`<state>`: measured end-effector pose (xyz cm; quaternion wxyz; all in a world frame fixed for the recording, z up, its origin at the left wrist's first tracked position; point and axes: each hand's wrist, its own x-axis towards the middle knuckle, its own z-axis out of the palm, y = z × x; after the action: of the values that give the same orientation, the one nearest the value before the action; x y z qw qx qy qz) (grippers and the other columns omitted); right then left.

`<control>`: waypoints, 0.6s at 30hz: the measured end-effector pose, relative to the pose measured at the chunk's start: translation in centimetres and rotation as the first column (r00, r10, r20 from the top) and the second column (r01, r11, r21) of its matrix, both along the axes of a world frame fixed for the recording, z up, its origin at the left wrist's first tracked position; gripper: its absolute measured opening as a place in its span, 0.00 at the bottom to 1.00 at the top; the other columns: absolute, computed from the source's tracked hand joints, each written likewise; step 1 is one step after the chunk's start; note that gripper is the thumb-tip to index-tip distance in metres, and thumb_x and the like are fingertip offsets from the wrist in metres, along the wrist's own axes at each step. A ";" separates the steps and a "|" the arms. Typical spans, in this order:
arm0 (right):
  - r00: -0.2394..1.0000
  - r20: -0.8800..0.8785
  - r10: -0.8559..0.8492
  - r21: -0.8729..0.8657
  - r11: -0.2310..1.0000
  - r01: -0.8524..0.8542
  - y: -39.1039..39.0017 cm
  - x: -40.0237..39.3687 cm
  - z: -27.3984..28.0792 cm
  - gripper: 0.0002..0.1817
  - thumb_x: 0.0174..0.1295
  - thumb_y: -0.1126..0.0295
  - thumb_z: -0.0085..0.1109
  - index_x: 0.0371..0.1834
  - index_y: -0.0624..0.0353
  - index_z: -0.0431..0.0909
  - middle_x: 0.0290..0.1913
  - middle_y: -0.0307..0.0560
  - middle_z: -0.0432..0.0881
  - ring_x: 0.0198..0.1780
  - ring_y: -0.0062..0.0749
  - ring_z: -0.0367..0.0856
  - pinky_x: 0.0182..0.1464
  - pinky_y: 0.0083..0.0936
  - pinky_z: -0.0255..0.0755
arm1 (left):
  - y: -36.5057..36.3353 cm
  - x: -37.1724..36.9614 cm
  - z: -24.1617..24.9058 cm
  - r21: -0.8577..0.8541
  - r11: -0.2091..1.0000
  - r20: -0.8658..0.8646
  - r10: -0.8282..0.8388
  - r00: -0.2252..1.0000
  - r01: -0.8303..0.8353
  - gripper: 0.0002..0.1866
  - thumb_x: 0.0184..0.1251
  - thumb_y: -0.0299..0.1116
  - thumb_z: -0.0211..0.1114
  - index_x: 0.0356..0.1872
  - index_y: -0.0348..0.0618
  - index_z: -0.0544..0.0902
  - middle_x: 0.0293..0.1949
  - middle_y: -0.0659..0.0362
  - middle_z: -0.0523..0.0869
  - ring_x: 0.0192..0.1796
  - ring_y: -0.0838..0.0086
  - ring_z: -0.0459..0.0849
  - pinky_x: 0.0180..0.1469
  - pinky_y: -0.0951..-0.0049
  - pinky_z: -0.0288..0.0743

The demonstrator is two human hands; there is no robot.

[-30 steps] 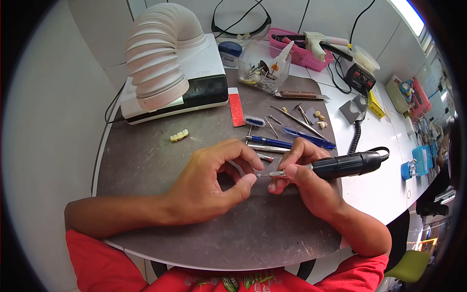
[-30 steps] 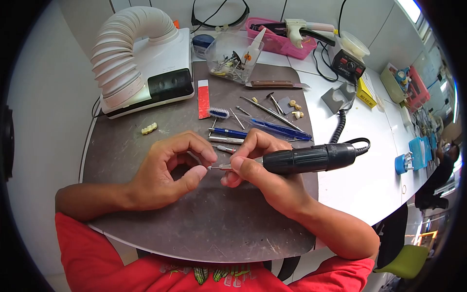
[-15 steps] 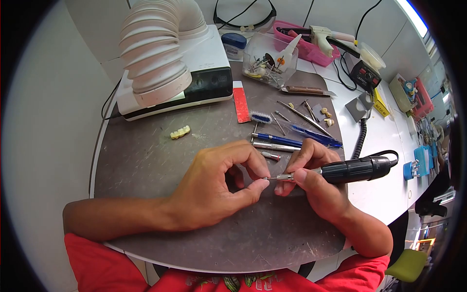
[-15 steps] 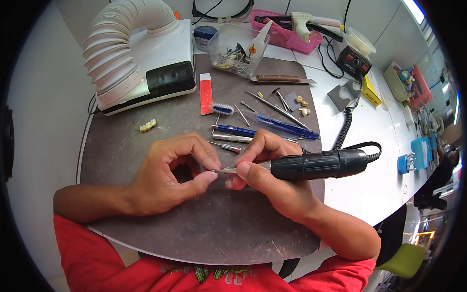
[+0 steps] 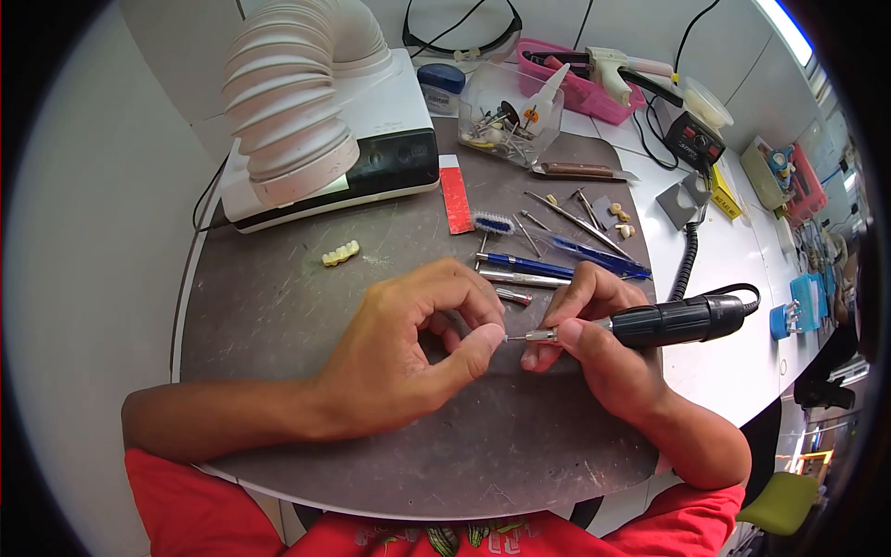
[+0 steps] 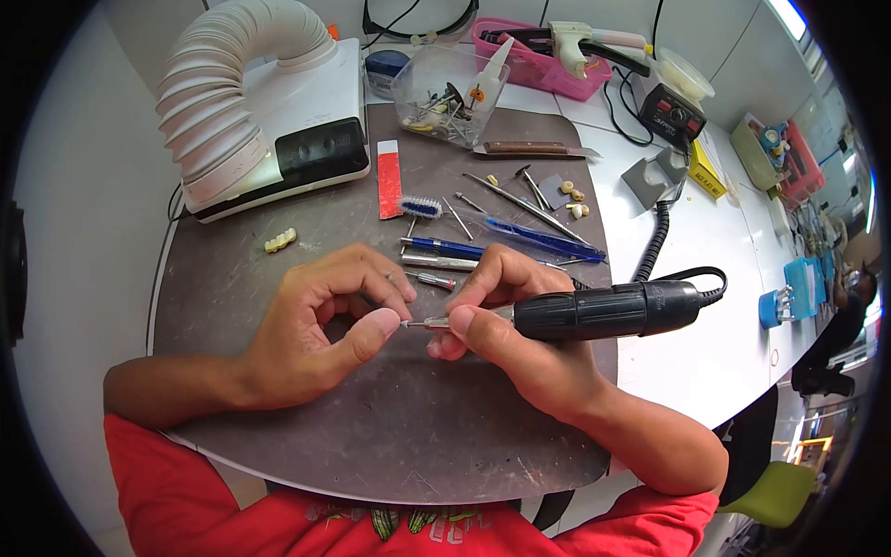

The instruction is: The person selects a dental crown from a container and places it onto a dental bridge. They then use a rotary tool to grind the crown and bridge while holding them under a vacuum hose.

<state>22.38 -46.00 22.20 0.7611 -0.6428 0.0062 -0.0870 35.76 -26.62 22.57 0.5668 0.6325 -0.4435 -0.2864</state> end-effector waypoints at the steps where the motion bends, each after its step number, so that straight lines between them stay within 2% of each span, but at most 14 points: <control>1: 1.000 0.008 0.005 -0.006 1.000 -0.005 0.0 0.0 0.0 0.09 0.69 0.72 0.61 0.35 0.63 0.72 0.33 0.47 0.83 0.38 0.28 0.88 0.44 0.25 0.83 | 0.0 0.0 0.0 0.007 1.000 0.012 -0.024 1.000 0.023 0.05 0.69 0.27 0.65 0.41 0.36 0.82 0.50 0.54 0.80 0.48 0.79 0.80 0.46 0.79 0.78; 6: 1.000 -0.007 -0.004 -0.004 1.000 0.004 0.1 0.0 0.0 0.09 0.69 0.71 0.61 0.35 0.64 0.72 0.33 0.47 0.84 0.37 0.28 0.88 0.44 0.25 0.83 | -0.2 -0.2 0.3 0.031 0.998 0.009 -0.046 0.999 0.046 0.04 0.67 0.25 0.66 0.39 0.37 0.82 0.51 0.54 0.79 0.47 0.79 0.80 0.43 0.80 0.77; 9: 1.000 -0.016 -0.014 0.012 1.000 0.014 0.1 0.0 0.0 0.09 0.68 0.71 0.61 0.35 0.63 0.72 0.32 0.47 0.84 0.37 0.28 0.88 0.44 0.25 0.83 | -0.3 -0.4 0.3 -0.057 0.998 -0.010 0.014 1.000 -0.015 0.06 0.64 0.23 0.68 0.41 0.39 0.81 0.53 0.55 0.77 0.47 0.81 0.79 0.42 0.81 0.76; 14: 0.999 -0.033 -0.018 0.006 1.000 0.018 0.2 0.0 0.1 0.09 0.68 0.72 0.61 0.35 0.63 0.72 0.32 0.47 0.84 0.37 0.27 0.88 0.44 0.25 0.83 | 0.1 0.1 0.1 0.036 0.996 0.119 -0.084 0.989 0.080 0.16 0.61 0.21 0.70 0.48 0.44 0.77 0.57 0.56 0.74 0.55 0.80 0.76 0.44 0.80 0.76; 18: 1.000 -0.025 -0.018 -0.007 1.000 0.018 0.3 0.0 0.1 0.08 0.68 0.72 0.61 0.35 0.63 0.72 0.32 0.47 0.84 0.37 0.27 0.88 0.44 0.25 0.83 | -0.3 -0.4 0.0 -0.012 0.999 0.108 -0.041 0.993 0.043 0.12 0.63 0.23 0.69 0.46 0.41 0.79 0.57 0.56 0.74 0.53 0.80 0.77 0.45 0.80 0.76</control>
<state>22.39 -45.70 22.35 0.7579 -0.6464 0.0211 -0.0857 35.34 -26.90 22.57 0.5403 0.6335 -0.4888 -0.2605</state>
